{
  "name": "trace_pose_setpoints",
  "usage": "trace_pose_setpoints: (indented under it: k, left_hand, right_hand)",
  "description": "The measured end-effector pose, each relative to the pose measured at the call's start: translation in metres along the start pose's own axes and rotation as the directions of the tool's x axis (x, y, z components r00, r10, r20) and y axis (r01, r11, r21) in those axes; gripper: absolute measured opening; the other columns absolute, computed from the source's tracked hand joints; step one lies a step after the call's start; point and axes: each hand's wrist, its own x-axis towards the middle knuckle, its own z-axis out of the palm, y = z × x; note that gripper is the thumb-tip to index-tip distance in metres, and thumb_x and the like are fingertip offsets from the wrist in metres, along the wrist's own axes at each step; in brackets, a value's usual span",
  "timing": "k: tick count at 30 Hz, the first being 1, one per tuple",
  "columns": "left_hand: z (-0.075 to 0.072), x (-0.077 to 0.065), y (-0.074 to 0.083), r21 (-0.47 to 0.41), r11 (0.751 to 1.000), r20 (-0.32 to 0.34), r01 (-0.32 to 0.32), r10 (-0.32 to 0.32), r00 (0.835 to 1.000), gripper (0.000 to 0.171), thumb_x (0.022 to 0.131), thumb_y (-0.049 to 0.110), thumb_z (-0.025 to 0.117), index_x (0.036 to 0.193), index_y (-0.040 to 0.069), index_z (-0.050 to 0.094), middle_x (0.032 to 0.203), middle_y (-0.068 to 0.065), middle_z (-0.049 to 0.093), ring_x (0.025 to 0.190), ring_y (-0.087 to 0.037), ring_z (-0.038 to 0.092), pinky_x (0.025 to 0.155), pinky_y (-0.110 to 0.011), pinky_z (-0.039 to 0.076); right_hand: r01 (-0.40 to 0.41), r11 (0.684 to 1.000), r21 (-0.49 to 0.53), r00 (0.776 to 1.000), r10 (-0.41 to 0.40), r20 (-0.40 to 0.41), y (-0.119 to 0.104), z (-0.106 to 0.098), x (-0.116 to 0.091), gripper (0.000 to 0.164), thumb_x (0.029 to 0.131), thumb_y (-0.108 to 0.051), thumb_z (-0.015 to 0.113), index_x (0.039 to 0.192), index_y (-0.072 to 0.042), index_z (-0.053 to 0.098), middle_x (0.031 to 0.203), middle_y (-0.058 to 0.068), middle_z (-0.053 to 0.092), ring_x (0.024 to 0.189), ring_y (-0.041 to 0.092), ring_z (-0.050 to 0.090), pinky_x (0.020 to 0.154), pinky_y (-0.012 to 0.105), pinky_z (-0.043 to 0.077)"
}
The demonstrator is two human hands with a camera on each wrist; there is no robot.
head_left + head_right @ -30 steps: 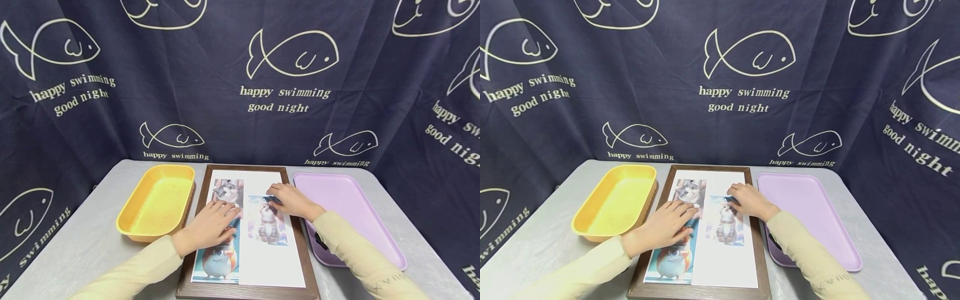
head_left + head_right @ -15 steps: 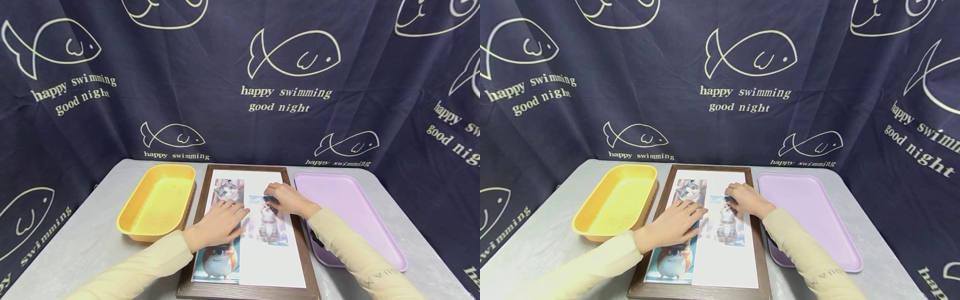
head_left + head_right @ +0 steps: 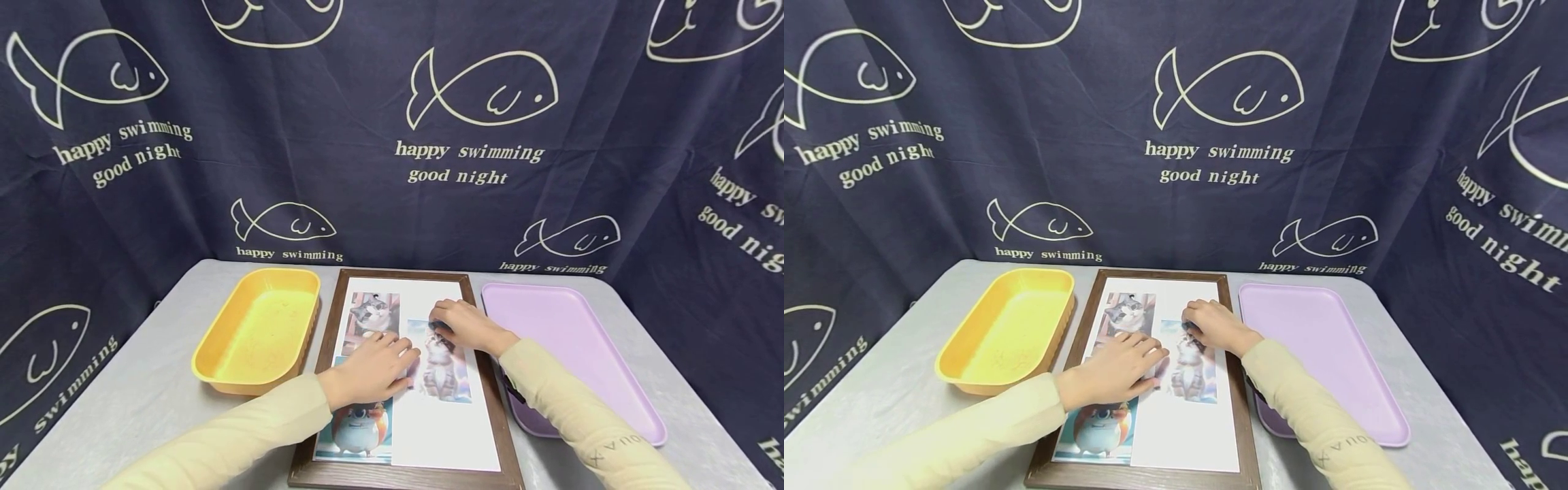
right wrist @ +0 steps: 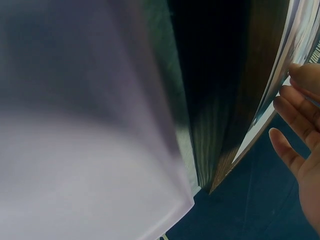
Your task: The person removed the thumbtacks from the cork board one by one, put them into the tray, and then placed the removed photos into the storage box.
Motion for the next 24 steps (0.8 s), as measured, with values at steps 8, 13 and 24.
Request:
trace_pose_setpoints:
  k: [8,13,24]
  left_hand:
    - [0.006,0.0042,0.0034,0.016,1.0,0.007,-0.023,0.023,1.0,0.041,0.091,0.048,0.044,0.12,0.02,0.049,0.112,0.004,0.056,0.1,-0.016,0.054,0.083,-0.032,0.045]
    - [0.0068,0.0059,0.0037,0.032,0.999,-0.006,-0.026,0.026,1.0,0.04,0.09,0.048,0.044,0.118,0.02,0.051,0.109,0.004,0.056,0.094,-0.015,0.054,0.077,-0.03,0.045]
    - [0.005,0.0073,0.0015,-0.042,0.999,0.055,-0.029,0.031,0.998,0.04,0.091,0.048,0.043,0.118,0.019,0.051,0.115,0.002,0.053,0.098,-0.013,0.054,0.081,-0.03,0.045]
  right_hand:
    - [0.019,1.0,-0.011,1.0,-0.019,-0.017,0.0009,0.002,0.0017,0.008,0.077,-0.01,0.069,0.084,-0.012,0.064,0.082,-0.002,0.06,0.078,0.013,0.056,0.068,0.032,0.047]
    - [0.023,1.0,0.003,1.0,-0.023,-0.018,0.001,0.0021,0.0035,0.009,0.077,-0.009,0.069,0.083,-0.012,0.064,0.082,-0.003,0.06,0.078,0.013,0.056,0.067,0.031,0.047]
    - [0.01,0.999,0.05,1.0,-0.01,0.003,0.0022,0.0035,0.0066,0.011,0.077,-0.005,0.069,0.084,-0.013,0.064,0.085,-0.003,0.06,0.08,0.012,0.056,0.072,0.031,0.047]
